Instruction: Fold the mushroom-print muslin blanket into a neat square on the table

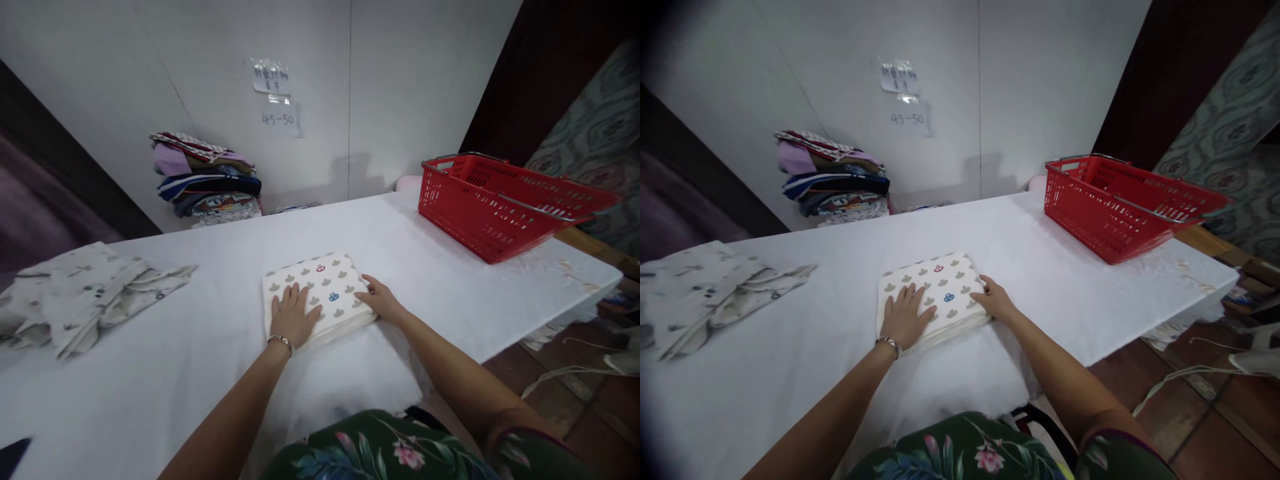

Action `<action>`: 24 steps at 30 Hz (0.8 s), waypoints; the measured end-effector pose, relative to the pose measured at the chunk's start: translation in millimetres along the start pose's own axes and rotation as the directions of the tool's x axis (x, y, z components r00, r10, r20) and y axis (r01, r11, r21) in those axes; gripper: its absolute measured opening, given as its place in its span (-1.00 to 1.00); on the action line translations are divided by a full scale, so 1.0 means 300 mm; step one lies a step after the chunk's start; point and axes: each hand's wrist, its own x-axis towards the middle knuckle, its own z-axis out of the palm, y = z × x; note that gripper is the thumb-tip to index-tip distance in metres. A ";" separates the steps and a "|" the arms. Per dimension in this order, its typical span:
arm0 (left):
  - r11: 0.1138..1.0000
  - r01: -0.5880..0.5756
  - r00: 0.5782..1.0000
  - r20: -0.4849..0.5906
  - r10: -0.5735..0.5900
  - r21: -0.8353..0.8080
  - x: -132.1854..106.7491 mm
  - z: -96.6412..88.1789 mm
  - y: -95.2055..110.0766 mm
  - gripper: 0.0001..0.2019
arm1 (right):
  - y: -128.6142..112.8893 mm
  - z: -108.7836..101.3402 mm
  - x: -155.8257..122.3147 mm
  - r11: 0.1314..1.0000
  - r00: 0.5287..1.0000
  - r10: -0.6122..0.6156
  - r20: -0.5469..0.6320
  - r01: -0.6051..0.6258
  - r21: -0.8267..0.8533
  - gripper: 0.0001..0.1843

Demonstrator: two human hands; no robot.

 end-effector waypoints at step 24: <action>0.971 0.125 0.992 0.052 -0.117 -0.201 0.054 -0.097 -0.016 -0.33 | -0.150 0.108 0.292 0.863 1.000 0.010 -0.023 -0.020 -0.505 -0.52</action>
